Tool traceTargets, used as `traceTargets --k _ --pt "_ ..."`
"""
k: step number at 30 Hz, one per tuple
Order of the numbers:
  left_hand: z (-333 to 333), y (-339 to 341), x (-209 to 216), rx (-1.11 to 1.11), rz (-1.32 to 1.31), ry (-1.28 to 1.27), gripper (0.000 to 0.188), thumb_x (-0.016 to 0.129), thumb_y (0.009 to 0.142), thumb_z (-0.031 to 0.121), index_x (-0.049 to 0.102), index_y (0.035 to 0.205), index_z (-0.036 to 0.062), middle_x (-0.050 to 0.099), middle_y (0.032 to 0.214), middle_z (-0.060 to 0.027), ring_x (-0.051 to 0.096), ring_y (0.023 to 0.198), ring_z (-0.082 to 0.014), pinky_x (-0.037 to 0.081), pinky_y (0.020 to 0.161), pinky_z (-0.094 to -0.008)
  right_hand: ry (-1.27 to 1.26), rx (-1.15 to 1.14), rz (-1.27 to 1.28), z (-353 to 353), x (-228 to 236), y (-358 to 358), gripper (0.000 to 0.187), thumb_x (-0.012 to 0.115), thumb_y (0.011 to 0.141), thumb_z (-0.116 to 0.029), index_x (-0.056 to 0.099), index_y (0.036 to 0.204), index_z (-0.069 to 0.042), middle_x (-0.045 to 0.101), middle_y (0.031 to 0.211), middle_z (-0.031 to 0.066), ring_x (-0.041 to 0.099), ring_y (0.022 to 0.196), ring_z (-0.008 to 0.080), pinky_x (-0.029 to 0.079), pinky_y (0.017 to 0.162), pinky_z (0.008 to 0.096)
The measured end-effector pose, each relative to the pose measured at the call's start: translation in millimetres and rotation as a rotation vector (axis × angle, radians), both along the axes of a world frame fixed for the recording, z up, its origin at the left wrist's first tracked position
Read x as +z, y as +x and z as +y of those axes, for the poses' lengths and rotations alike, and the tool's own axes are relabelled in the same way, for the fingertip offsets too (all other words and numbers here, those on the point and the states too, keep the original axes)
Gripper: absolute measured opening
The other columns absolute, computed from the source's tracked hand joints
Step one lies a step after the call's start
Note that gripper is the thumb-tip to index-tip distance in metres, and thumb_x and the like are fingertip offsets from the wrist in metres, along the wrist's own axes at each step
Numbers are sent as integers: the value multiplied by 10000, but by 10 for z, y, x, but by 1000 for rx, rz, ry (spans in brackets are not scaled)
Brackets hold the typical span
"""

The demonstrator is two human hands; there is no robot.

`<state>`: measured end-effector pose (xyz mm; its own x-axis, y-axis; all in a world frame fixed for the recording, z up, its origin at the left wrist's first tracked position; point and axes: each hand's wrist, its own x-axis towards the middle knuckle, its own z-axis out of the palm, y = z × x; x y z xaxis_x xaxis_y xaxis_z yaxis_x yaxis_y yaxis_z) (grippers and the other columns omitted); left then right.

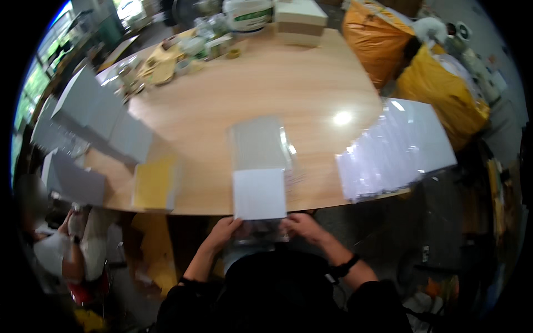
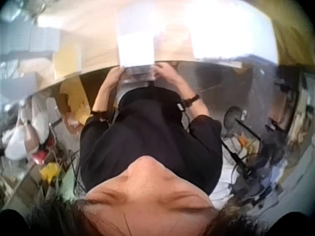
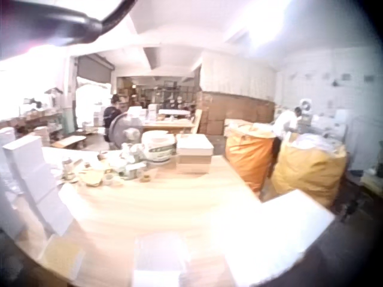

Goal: The person repeatedly picks a white rectangular item and a clear plastic sleeve from a table, inserts the item into the sleeve, and places the packaged unit into a growing stack. The person handles items one at a time and maintains a consistent workflow throughout the clip.

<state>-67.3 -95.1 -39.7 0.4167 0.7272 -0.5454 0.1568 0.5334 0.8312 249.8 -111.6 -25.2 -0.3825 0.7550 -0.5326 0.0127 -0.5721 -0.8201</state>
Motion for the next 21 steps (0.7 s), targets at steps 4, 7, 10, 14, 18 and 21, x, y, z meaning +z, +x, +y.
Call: traceTargets --k 4,7,10,14,18,21 --pt "-35 147 142 94 124 208 394 505 1034 239 696 799 -13 689 754 -58 633 734 -131 499 713 -296 124 -149 79 0 -190 -194 251 598 1017 -263 665 983 -23 689 814 30 648 732 105 503 637 237" --pt "-57 45 -271 250 9 58 298 517 1027 227 669 952 -18 683 811 -63 647 747 -159 525 698 -302 60 -27 152 51 -286 -112 286 603 1016 -296 673 1018 -20 700 870 50 666 743 118 536 647 253" --pt "-65 143 17 362 -234 -103 359 512 1049 301 644 1005 -30 683 889 -91 657 764 -178 547 719 -332 -88 -59 197 59 -41 -44 324 587 1024 -332 679 1036 -21 706 888 51 672 756 120 539 659 254" --pt "-59 247 398 358 -243 -117 395 518 1051 341 632 989 -32 672 890 -101 654 765 -185 543 715 -335 -68 -167 202 22 -113 -119 394 553 1035 -390 689 1014 -21 711 878 43 661 752 104 529 653 249" --pt "-63 32 -2 273 -69 179 402 534 1045 344 647 930 -24 655 819 -85 638 743 -181 528 683 -324 129 -179 36 -3 65 -209 465 533 1037 -434 704 945 -12 709 818 33 636 716 86 493 612 240" --pt "-105 158 179 385 4 141 406 549 1039 333 657 870 -20 638 762 -61 610 698 -155 503 661 -300 192 -227 17 -13 -73 -239 479 535 1035 -439 709 902 -13 704 776 30 620 681 81 469 586 242"
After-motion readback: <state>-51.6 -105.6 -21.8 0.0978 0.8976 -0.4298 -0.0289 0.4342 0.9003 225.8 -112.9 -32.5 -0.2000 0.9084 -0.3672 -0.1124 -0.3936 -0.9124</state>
